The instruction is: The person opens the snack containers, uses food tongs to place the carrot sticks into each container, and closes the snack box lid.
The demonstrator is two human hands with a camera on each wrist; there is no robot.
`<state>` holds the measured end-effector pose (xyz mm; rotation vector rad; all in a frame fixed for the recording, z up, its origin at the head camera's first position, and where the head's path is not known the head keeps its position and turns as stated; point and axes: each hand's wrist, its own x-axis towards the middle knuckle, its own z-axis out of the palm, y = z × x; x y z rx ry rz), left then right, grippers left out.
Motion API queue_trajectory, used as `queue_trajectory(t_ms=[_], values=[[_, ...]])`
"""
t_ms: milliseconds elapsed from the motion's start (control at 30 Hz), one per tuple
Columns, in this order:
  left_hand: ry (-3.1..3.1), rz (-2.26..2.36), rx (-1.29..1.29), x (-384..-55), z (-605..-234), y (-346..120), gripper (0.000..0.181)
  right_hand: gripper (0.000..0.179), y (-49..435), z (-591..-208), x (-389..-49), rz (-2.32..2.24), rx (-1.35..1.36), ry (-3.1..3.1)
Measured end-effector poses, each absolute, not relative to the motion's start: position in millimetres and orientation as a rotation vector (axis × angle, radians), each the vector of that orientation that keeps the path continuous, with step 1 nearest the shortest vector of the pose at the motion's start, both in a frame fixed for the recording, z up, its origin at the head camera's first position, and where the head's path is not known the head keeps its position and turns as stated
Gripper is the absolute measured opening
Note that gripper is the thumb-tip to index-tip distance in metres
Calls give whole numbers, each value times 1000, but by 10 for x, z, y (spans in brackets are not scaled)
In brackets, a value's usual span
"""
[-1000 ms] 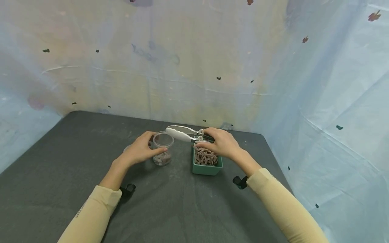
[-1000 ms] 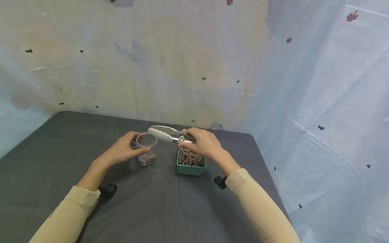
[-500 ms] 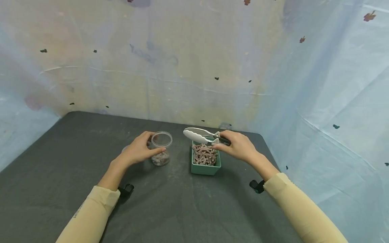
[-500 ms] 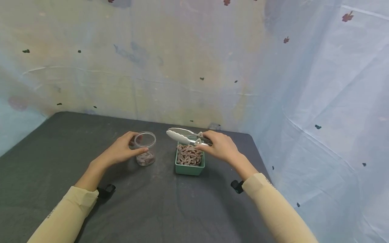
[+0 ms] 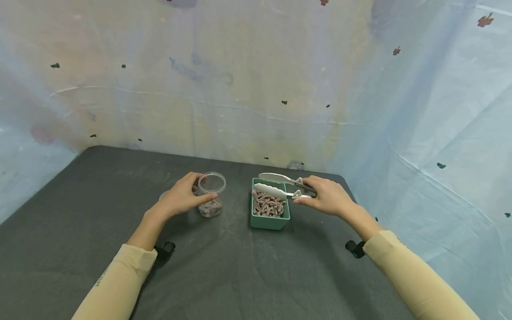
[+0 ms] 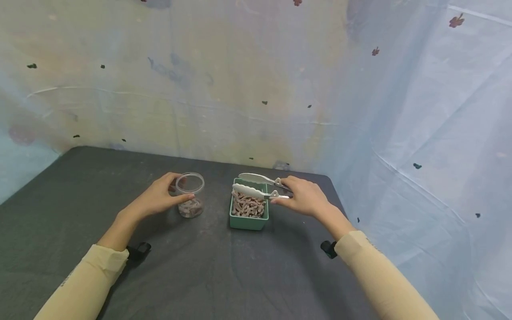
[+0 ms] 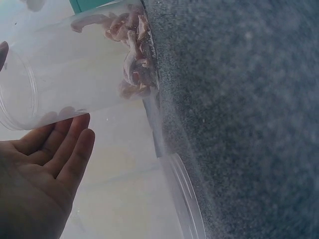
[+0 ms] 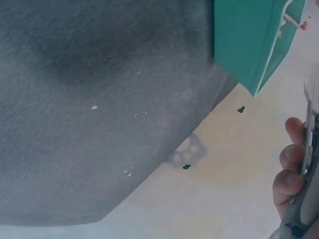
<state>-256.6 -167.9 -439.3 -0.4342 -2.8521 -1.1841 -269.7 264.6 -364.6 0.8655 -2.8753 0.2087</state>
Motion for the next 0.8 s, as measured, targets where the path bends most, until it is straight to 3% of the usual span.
queue_trajectory(t_ms=[267,800], values=[[-2845,-1202,-443,-2561,-4392,-1687,83,88,2709,-3616,-2697,99,850,-2950],[-2848,-1202,-440,-2557,-4391,-1684,82,97,2605,-3491,-2759,-79,885,-3079]])
